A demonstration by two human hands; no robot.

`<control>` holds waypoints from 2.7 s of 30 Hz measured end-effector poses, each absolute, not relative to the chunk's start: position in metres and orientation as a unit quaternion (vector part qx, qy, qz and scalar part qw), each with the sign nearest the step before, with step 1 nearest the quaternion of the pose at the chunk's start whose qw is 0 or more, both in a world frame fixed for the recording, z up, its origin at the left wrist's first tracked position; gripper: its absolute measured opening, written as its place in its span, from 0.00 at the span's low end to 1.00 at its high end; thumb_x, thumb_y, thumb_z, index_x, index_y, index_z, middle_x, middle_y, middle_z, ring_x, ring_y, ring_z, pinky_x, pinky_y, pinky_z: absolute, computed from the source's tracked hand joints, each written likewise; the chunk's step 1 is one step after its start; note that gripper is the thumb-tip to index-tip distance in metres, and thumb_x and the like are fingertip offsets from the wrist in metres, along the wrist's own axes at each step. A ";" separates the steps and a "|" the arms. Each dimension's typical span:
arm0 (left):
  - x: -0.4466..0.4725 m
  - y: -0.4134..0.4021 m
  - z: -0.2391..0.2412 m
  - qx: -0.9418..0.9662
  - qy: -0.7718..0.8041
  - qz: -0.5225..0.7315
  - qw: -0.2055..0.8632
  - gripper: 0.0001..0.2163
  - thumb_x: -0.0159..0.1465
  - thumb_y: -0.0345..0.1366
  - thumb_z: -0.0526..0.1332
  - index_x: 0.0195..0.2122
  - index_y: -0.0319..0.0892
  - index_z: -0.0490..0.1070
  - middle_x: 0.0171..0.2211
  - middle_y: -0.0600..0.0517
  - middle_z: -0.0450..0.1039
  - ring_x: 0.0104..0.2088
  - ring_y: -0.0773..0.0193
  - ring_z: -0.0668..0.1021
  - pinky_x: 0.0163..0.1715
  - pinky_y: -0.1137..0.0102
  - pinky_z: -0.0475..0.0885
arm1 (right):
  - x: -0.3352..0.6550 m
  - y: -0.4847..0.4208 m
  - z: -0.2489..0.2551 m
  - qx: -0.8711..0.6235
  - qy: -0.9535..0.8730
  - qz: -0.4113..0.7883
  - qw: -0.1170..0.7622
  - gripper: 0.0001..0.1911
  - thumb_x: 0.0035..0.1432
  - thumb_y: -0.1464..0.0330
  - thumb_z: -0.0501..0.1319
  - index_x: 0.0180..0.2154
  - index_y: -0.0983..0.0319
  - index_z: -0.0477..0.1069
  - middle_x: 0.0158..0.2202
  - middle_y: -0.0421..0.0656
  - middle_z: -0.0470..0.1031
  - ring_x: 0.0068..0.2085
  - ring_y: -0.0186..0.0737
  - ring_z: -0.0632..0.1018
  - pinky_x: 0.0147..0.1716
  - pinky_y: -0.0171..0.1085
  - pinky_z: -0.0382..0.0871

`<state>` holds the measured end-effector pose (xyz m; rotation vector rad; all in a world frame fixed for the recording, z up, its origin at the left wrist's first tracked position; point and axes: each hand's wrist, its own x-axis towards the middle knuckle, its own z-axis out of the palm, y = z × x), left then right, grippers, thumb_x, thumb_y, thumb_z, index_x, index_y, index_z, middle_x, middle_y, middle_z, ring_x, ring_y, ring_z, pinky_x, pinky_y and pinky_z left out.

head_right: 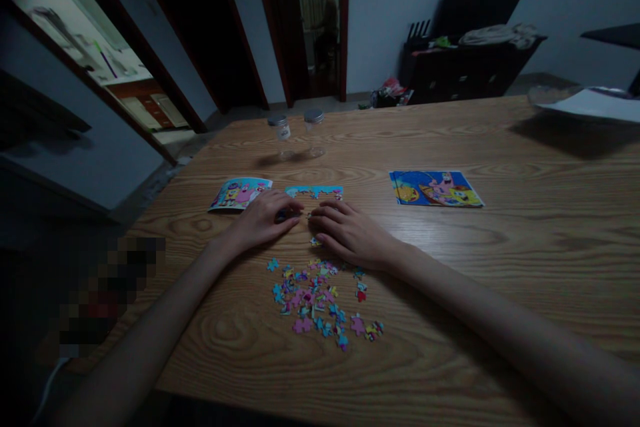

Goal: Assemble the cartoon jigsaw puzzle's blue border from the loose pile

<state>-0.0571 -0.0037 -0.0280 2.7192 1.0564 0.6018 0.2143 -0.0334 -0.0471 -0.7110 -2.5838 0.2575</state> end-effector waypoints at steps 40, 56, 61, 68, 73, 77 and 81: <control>-0.065 0.000 -0.017 0.895 0.402 0.188 -0.032 0.24 0.79 0.39 0.40 0.32 0.42 0.71 0.32 0.47 0.78 0.35 0.56 0.77 0.46 0.60 0.65 | 0.216 -0.036 -0.046 -0.258 -0.927 0.114 0.247 0.13 0.72 0.72 0.53 0.54 0.60 0.71 0.51 0.51 0.75 0.52 0.51 0.73 0.53 0.51 0.71; -0.082 0.011 -0.032 0.847 0.493 0.177 -0.097 0.29 0.77 0.45 0.43 0.22 0.42 0.72 0.21 0.44 0.74 0.26 0.56 0.77 0.37 0.61 0.69 | 0.183 -0.068 -0.031 -0.273 -0.933 0.040 0.232 0.06 0.73 0.68 0.56 0.43 0.60 0.71 0.41 0.49 0.76 0.41 0.49 0.71 0.42 0.45 0.64; -0.073 0.008 -0.036 0.855 0.497 0.136 -0.064 0.28 0.77 0.43 0.45 0.26 0.40 0.76 0.25 0.42 0.78 0.28 0.56 0.80 0.34 0.63 0.69 | 0.149 -0.077 -0.021 -0.267 -0.946 0.020 0.181 0.04 0.68 0.68 0.61 0.39 0.61 0.72 0.39 0.48 0.76 0.40 0.48 0.72 0.41 0.45 0.64; -0.047 -0.007 -0.040 0.881 0.459 0.116 -0.013 0.26 0.77 0.40 0.46 0.29 0.38 0.78 0.28 0.40 0.81 0.31 0.52 0.82 0.34 0.62 0.70 | 0.142 -0.076 -0.029 -0.242 -0.952 0.065 0.173 0.04 0.62 0.69 0.65 0.39 0.62 0.72 0.39 0.49 0.77 0.42 0.48 0.73 0.45 0.46 0.68; -0.042 -0.012 -0.039 0.883 0.459 0.099 0.003 0.26 0.78 0.40 0.46 0.31 0.37 0.79 0.31 0.39 0.82 0.34 0.51 0.84 0.36 0.62 0.70 | 0.144 -0.072 -0.039 -0.248 -0.942 0.119 0.192 0.03 0.63 0.70 0.66 0.39 0.63 0.74 0.40 0.49 0.77 0.43 0.48 0.74 0.47 0.46 0.69; -0.042 -0.012 -0.036 0.876 0.473 0.095 0.007 0.25 0.78 0.40 0.46 0.31 0.37 0.79 0.31 0.40 0.82 0.35 0.53 0.83 0.36 0.64 0.69 | 0.145 -0.067 -0.045 -0.244 -0.931 0.174 0.208 0.05 0.63 0.69 0.68 0.39 0.62 0.74 0.39 0.46 0.76 0.42 0.47 0.74 0.47 0.45 0.68; -0.043 -0.012 -0.036 0.876 0.473 0.093 0.002 0.25 0.78 0.40 0.47 0.31 0.38 0.78 0.30 0.41 0.82 0.34 0.53 0.83 0.36 0.65 0.69 | 0.148 -0.064 -0.046 -0.238 -0.920 0.211 0.230 0.04 0.63 0.71 0.67 0.40 0.62 0.74 0.40 0.46 0.76 0.43 0.46 0.74 0.46 0.44 0.69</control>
